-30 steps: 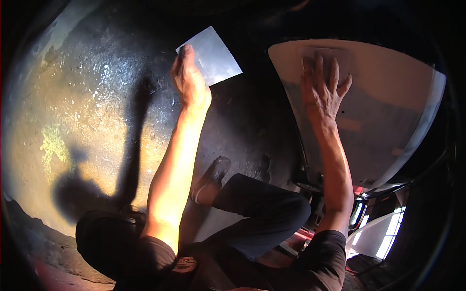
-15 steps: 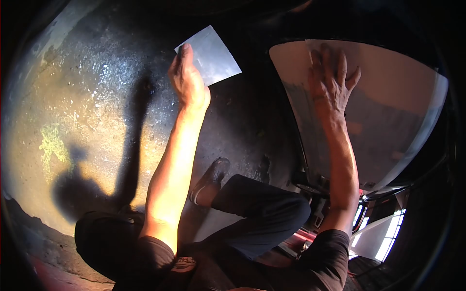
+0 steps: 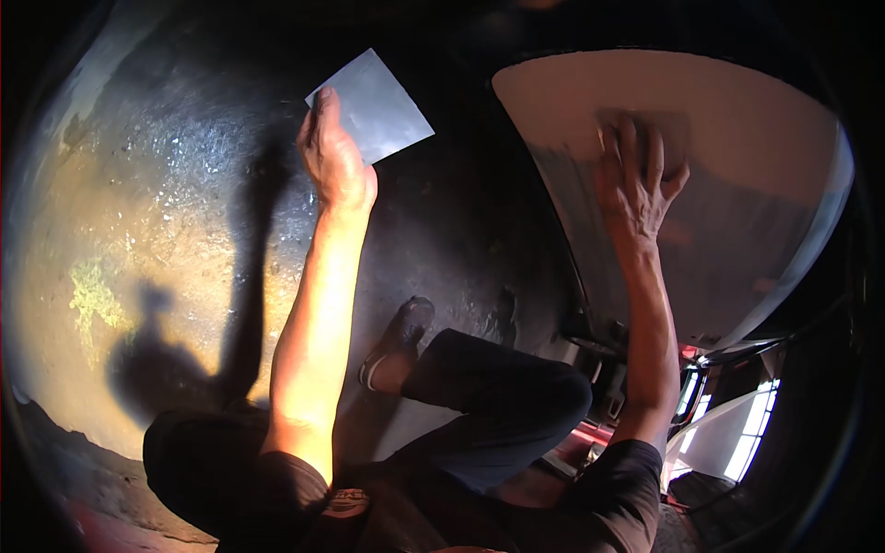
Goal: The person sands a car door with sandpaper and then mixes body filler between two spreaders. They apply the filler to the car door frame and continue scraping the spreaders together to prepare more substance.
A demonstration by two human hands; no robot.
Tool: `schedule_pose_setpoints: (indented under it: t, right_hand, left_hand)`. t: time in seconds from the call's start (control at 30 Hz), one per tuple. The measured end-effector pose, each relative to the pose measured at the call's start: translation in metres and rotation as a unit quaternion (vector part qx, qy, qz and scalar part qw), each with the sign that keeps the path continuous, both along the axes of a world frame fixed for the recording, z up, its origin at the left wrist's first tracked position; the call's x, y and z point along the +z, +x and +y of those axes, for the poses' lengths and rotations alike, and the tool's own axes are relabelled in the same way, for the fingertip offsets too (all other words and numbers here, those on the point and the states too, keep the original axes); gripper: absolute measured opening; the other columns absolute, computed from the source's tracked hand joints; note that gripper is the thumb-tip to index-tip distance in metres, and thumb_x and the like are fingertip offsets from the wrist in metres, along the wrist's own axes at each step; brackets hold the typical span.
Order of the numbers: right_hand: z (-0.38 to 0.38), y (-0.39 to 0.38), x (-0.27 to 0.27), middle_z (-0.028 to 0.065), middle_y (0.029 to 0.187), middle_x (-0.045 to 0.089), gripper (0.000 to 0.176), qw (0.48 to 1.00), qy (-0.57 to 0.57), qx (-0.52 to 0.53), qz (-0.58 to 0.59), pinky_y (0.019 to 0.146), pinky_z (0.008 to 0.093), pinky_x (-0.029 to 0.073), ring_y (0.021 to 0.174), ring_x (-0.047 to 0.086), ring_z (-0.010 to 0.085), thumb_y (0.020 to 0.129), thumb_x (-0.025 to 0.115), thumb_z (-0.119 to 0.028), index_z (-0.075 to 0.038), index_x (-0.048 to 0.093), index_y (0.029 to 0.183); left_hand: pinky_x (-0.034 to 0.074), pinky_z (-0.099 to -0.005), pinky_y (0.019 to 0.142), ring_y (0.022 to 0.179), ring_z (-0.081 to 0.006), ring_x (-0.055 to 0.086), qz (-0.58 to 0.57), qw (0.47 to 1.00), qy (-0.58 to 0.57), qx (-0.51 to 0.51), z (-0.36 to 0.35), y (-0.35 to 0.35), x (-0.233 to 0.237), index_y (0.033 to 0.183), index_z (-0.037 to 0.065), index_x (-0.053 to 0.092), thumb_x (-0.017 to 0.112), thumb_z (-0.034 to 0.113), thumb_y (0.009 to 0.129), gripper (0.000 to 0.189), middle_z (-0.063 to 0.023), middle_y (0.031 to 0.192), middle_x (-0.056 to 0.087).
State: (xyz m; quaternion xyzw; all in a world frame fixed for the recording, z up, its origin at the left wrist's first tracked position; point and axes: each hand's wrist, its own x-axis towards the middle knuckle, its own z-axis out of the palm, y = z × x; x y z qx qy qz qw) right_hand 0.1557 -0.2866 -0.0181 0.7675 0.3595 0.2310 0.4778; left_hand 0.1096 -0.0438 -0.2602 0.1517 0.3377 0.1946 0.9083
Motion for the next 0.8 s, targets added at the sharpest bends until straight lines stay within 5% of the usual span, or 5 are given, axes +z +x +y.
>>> schedule_pose_setpoints:
  t: [0.3,0.53,0.8]
  right_hand:
    - [-0.024,-0.049,0.010,0.0032,0.156,0.051,0.050,0.997,-0.011,-0.078,0.004,0.110,0.0763,0.030,0.146,0.043,0.0334,0.091,0.071,-0.019,-0.019,0.066,0.141]
    - [0.046,-0.031,-0.015,0.0065,0.156,0.051,0.058,0.996,0.030,0.029,0.075,0.110,0.0761,0.031,0.145,0.044,0.0357,0.085,0.075,-0.011,-0.017,0.065,0.142]
    - [0.061,0.001,-0.049,0.0043,0.161,0.047,0.058,0.996,0.017,0.014,0.082,0.112,0.0806,0.027,0.153,0.034,0.0353,0.086,0.073,-0.010,-0.012,0.064,0.143]
  left_hand:
    - [0.054,-0.0414,0.107,0.125,-0.0309,0.066,-0.015,0.999,-0.025,-0.020,-0.005,-0.007,0.001,0.141,-0.003,0.062,0.066,0.037,0.105,0.054,-0.0178,0.141,0.065]
    - [0.054,-0.0423,0.107,0.126,-0.0312,0.066,-0.015,0.999,-0.016,-0.028,-0.002,-0.010,0.002,0.140,-0.003,0.062,0.065,0.039,0.106,0.054,-0.0182,0.140,0.065]
    - [0.052,-0.0420,0.107,0.122,-0.0318,0.065,0.010,1.000,-0.015,-0.008,0.003,-0.011,0.008,0.137,-0.003,0.064,0.062,0.042,0.106,0.055,-0.0206,0.135,0.067]
